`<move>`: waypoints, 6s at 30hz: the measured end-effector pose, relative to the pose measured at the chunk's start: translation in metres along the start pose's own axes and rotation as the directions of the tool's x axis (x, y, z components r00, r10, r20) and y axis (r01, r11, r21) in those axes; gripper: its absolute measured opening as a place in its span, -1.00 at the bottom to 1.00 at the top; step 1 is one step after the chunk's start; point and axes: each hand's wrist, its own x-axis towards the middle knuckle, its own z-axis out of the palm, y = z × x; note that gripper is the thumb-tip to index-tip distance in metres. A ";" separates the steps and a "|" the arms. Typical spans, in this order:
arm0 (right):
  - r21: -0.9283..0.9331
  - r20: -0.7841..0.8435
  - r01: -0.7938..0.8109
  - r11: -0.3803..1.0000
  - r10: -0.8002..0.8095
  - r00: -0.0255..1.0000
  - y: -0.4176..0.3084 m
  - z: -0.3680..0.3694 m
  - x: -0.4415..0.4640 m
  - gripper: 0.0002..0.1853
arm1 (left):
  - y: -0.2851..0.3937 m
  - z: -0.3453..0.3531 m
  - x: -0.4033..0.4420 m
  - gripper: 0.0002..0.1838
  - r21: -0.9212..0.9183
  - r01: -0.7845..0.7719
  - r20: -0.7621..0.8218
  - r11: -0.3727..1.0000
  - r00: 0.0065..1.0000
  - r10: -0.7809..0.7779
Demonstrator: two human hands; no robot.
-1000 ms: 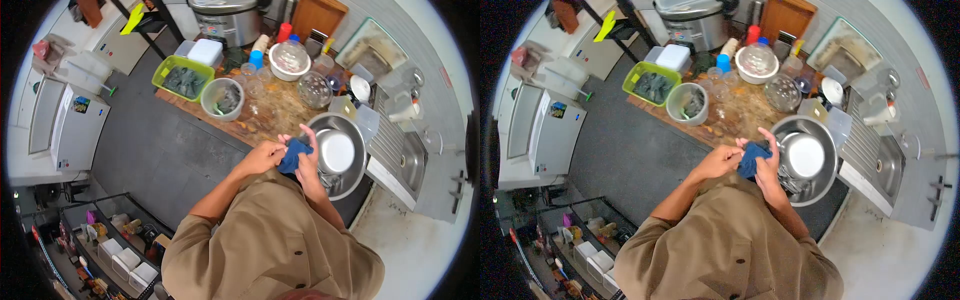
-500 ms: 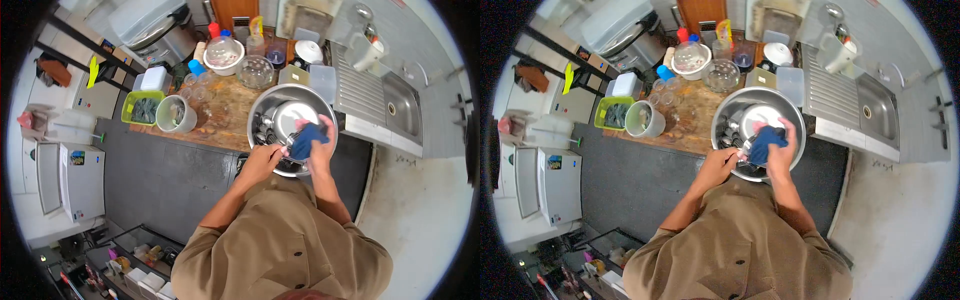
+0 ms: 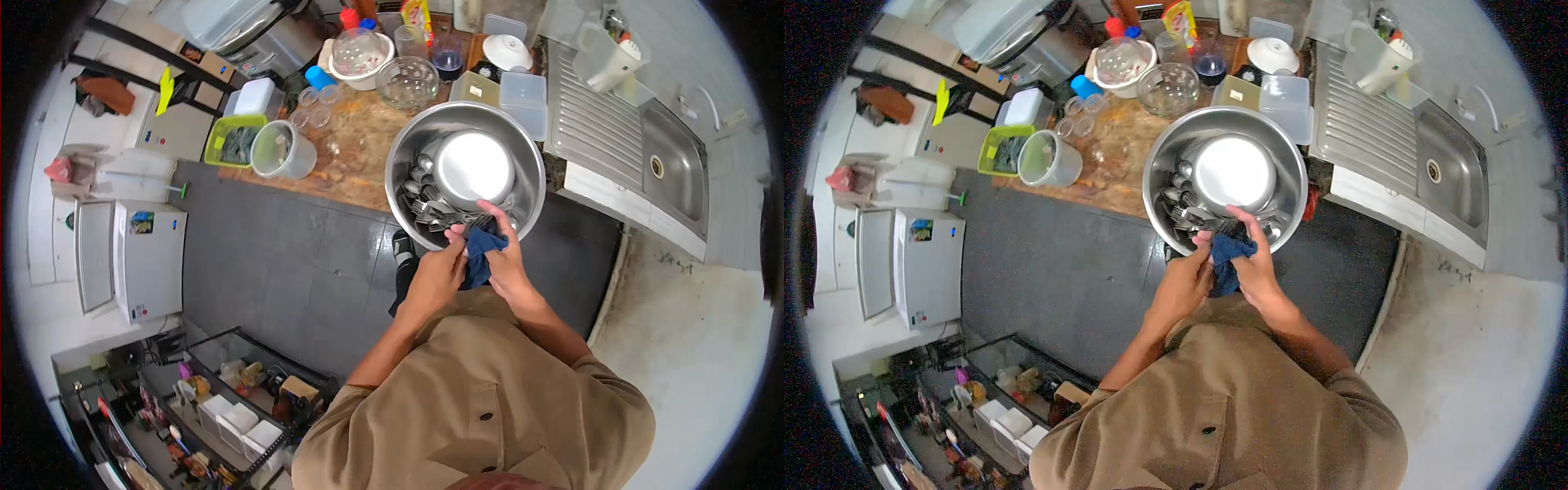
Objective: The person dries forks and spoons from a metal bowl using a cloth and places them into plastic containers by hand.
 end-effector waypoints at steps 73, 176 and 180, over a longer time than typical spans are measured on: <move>0.223 0.843 0.786 0.577 -0.519 0.142 -0.220 0.151 -0.035 -0.71 | -0.193 0.013 0.132 -0.67 0.911 -0.051 -0.091 0.410 0.943 0.319; -0.041 -0.316 0.143 0.989 -0.148 0.937 -0.018 0.051 0.044 -0.22 | -0.012 -0.075 0.092 -0.80 -0.083 -0.277 0.267 0.957 0.919 0.289; 0.166 -0.324 0.213 0.963 -0.151 0.934 -0.015 0.017 0.033 -0.32 | 0.007 -0.052 0.088 -0.86 -0.233 -0.306 0.203 0.923 0.913 0.354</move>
